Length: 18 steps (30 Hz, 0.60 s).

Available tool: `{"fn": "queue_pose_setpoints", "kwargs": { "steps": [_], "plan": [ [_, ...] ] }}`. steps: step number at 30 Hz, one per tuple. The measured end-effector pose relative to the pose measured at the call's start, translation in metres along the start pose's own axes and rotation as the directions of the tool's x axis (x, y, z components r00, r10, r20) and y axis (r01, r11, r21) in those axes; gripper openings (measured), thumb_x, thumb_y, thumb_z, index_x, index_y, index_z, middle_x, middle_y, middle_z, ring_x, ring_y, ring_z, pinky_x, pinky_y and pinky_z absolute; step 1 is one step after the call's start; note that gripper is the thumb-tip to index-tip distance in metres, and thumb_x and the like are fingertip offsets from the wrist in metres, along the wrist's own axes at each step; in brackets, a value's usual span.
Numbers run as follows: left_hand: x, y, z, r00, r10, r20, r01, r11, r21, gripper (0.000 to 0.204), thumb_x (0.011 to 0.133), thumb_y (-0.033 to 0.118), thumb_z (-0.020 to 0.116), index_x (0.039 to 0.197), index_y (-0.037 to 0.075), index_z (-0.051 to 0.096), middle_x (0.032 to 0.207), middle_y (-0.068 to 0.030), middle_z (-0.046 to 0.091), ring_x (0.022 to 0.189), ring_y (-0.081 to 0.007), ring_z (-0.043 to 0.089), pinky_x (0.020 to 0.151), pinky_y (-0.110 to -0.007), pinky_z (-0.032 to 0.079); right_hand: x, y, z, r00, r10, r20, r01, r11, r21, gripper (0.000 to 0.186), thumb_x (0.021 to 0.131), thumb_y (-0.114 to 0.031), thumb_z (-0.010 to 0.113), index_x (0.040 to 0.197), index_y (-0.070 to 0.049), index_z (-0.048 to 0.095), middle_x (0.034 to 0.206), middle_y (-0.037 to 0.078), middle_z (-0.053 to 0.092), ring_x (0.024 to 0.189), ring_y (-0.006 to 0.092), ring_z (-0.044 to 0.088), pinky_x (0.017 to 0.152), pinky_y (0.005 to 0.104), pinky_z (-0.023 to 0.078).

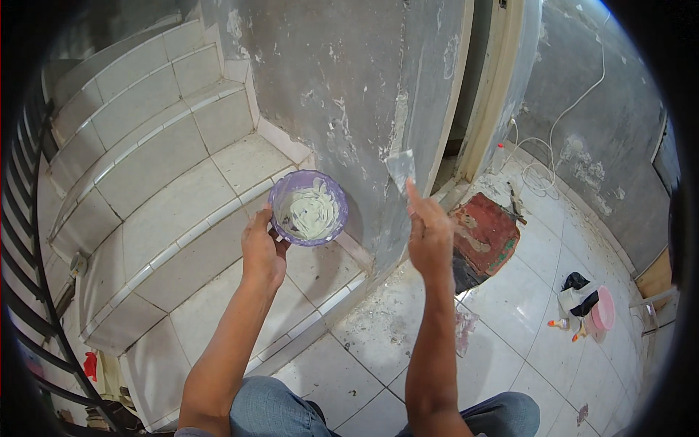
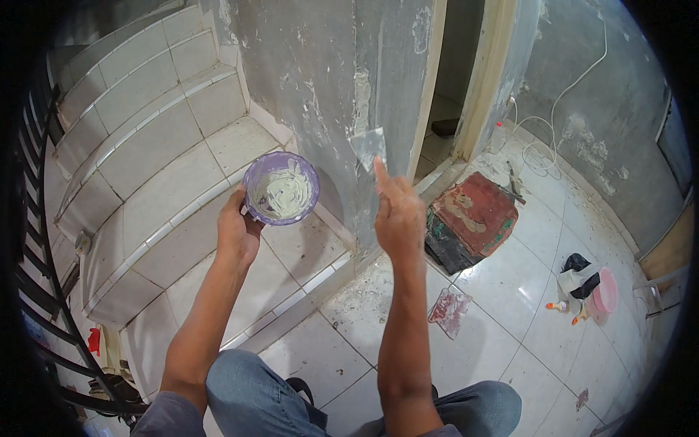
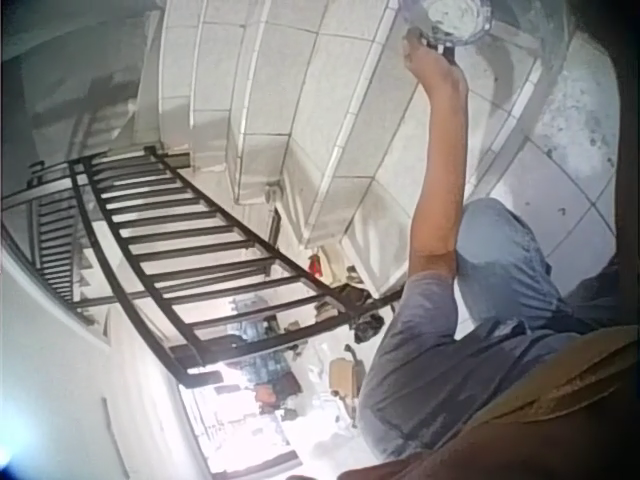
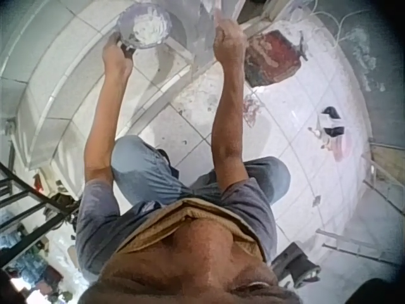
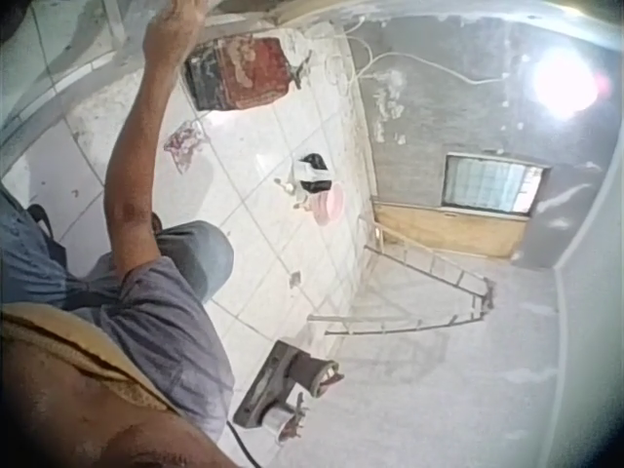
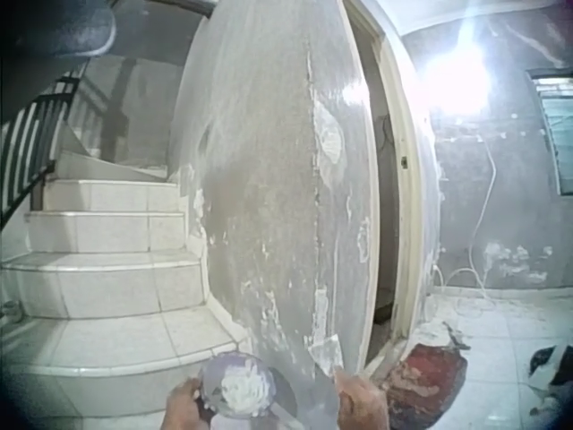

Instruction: Apply and smooth patching compound on a damaged wall corner and surface.

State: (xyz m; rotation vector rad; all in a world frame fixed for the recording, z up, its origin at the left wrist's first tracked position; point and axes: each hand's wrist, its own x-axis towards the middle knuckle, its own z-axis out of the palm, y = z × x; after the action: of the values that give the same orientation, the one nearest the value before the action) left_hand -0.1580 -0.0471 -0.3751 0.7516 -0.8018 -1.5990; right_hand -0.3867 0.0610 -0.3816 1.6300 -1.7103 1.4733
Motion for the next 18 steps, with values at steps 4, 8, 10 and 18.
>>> {"fn": "queue_pose_setpoints", "kwargs": {
  "steps": [4, 8, 10, 18],
  "plan": [
    [0.001, -0.005, 0.004, 1.000, 0.004, 0.014, -0.004, 1.000, 0.008, 0.022, 0.094, 0.025, 0.053, 0.107, 0.008, 0.054, 0.100, -0.0026, 0.054, 0.090, -0.0146, 0.052, 0.076, -0.032, 0.047, -0.040, 0.002, 0.017, 0.995, 0.099, -0.002, -0.098, 0.988, 0.124, 0.051, 0.085, 0.006, 0.052, 0.132, -0.014, 0.055, 0.076, 0.014, 0.054, 0.065, 0.0282, 0.055, 0.062, 0.0375, 0.046],
    [0.001, -0.006, -0.001, 1.000, -0.003, 0.001, 0.003, 1.000, 0.010, 0.023, 0.094, 0.026, 0.054, 0.107, 0.008, 0.053, 0.100, -0.0031, 0.054, 0.090, -0.0152, 0.052, 0.076, -0.032, 0.047, -0.066, -0.020, 0.009, 0.788, 0.536, 0.304, -0.609, 0.605, 0.513, 0.045, 0.093, -0.001, 0.051, 0.136, -0.014, 0.052, 0.075, 0.005, 0.051, 0.058, 0.0141, 0.050, 0.056, 0.0286, 0.046],
    [0.002, -0.005, -0.002, 1.000, -0.005, -0.015, 0.006, 1.000, 0.008, 0.023, 0.095, 0.026, 0.054, 0.107, 0.007, 0.053, 0.100, -0.0033, 0.054, 0.090, -0.0154, 0.052, 0.076, -0.032, 0.047, -0.055, -0.031, -0.001, 0.785, 0.522, 0.333, -0.588, 0.462, 0.664, 0.044, 0.094, -0.004, 0.050, 0.137, -0.013, 0.051, 0.077, 0.004, 0.050, 0.058, 0.0109, 0.049, 0.053, 0.0262, 0.046],
    [-0.002, -0.001, 0.001, 0.999, -0.002, -0.032, 0.002, 1.000, 0.014, 0.022, 0.095, 0.026, 0.053, 0.106, 0.007, 0.053, 0.100, -0.0038, 0.054, 0.089, -0.0157, 0.052, 0.076, -0.033, 0.047, 0.011, -0.043, 0.025, 0.919, 0.391, -0.053, -0.284, 0.750, 0.598, 0.045, 0.095, -0.002, 0.046, 0.139, -0.010, 0.048, 0.079, 0.004, 0.050, 0.054, 0.0091, 0.047, 0.052, 0.0248, 0.047]
  ]
}}
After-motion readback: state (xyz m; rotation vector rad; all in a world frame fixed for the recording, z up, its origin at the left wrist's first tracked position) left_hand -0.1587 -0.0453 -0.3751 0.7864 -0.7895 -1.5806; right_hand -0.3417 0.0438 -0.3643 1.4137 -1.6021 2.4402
